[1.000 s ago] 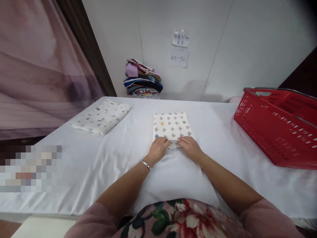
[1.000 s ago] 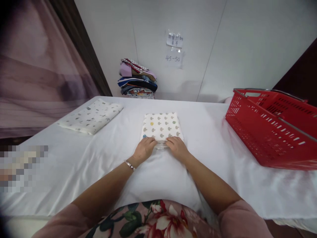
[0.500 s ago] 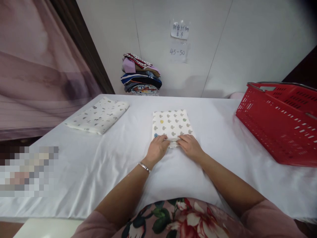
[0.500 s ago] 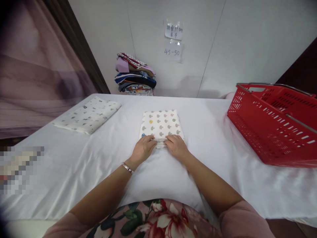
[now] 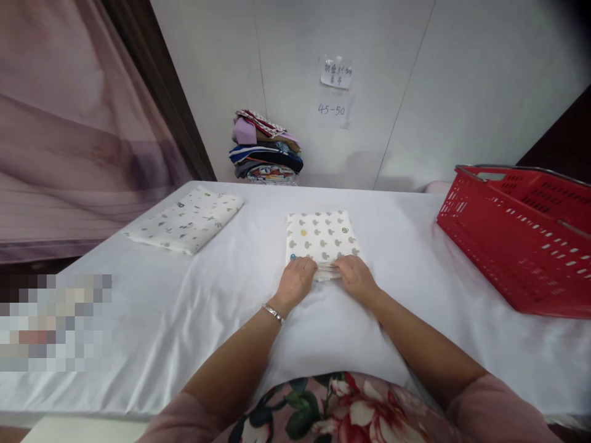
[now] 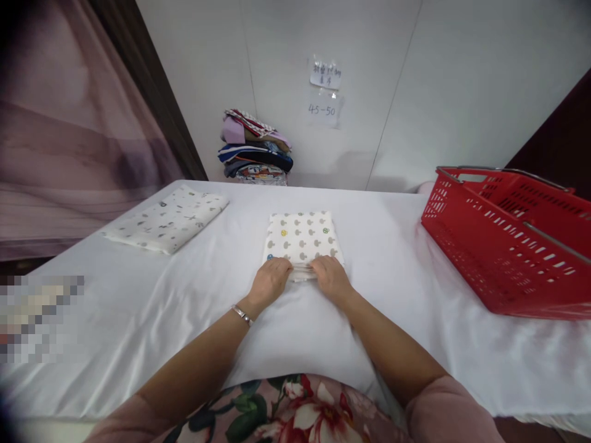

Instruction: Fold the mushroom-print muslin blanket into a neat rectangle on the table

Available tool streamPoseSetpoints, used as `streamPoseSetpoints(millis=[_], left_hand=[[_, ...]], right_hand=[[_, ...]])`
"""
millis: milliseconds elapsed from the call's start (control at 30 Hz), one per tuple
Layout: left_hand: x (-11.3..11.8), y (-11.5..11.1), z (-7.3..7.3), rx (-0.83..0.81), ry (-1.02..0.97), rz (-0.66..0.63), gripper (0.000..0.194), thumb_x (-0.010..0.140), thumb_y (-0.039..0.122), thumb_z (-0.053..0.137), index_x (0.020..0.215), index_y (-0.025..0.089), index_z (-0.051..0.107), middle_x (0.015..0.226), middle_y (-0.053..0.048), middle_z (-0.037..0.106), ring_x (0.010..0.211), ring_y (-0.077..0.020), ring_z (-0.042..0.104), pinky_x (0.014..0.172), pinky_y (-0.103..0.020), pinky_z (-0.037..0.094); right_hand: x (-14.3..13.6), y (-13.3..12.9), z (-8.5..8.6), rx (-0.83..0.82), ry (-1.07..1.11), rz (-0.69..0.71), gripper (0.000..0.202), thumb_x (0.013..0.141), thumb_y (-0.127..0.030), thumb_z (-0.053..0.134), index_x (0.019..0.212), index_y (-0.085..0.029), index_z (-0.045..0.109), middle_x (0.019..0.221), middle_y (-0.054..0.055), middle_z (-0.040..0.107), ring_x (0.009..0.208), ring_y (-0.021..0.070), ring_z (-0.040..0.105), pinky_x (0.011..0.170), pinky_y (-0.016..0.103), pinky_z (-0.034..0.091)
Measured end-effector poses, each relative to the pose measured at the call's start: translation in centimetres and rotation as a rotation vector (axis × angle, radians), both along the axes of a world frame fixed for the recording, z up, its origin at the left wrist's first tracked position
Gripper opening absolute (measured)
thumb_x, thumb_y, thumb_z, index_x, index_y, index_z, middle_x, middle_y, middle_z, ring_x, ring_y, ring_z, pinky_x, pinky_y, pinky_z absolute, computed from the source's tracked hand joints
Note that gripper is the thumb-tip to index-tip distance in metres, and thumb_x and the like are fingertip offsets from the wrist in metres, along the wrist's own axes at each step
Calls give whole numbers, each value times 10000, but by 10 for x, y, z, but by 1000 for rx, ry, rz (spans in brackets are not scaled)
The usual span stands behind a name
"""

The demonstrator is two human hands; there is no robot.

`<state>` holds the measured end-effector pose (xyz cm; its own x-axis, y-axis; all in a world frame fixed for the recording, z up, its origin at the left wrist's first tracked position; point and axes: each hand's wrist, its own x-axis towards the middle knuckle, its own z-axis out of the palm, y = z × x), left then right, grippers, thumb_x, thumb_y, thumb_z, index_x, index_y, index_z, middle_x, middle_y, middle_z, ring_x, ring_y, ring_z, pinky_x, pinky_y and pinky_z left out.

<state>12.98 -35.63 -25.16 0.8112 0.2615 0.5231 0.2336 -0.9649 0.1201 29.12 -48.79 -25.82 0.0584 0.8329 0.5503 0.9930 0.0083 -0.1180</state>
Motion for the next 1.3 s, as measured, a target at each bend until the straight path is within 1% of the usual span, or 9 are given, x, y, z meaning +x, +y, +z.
streamPoseSetpoints(millis=[100,167,333,467,633,800,900,1033,1300], left_hand=[[1,2,-1,3,2,12,188,885,119,374,815,174,540,732,-45,562,725,-178,524,685,-322,418],[1,2,-1,-19,-10,-5,186,892,141,376,811,175,540,738,-45,566,727,-176,528,696,-325,423],[-5,1,1,-80,-48,-79,149,871,294,496,967,188,538,921,-63,599,869,-202,542,763,-347,440],[-8,1,4,-86,-38,-89,145,852,247,526,984,188,541,1009,-69,589,947,-209,528,812,-353,438],[-10,1,6,-85,1,-89,172,838,209,539,1010,196,547,1001,-61,588,939,-204,523,825,-351,437],[-9,3,5,-76,-27,-71,137,879,206,466,977,186,559,934,-56,603,889,-191,536,801,-340,442],[-7,3,5,-56,-52,-43,162,900,213,420,978,179,559,914,-63,609,863,-193,543,777,-343,447],[-7,1,5,-39,-38,-44,185,908,208,398,1003,177,555,903,-65,608,850,-196,555,769,-348,446],[-12,2,5,-75,-14,-107,206,834,104,458,992,185,561,951,-55,601,924,-194,534,807,-341,432]], right_hand=[[-2,0,3,-14,-7,19,272,902,-307,466,1122,-165,534,921,90,616,833,213,526,740,345,405],[-4,-1,4,-23,-11,35,300,895,-329,477,1150,-177,520,977,95,615,886,221,526,766,355,403],[-6,-4,6,-36,18,55,274,896,-279,467,1144,-180,524,1065,101,608,968,230,518,814,371,392],[-3,-6,6,-21,31,72,264,898,-201,427,1143,-177,523,1080,100,606,978,228,516,824,377,388],[-3,-8,9,-75,36,50,265,888,-202,446,1138,-190,531,1112,94,587,1004,233,495,839,379,375],[-7,-3,10,-106,19,23,308,847,-112,437,1125,-181,549,1067,87,593,964,224,491,817,362,372],[-8,0,9,-91,2,-2,364,822,-76,429,1159,-164,533,1050,89,593,951,226,489,803,359,375],[-6,-3,8,-28,-12,-41,311,832,-81,421,1100,-153,561,1040,95,591,913,226,488,781,357,383],[0,-8,7,-54,-3,30,265,865,-101,397,1014,-190,597,980,75,599,882,208,505,739,341,392]])
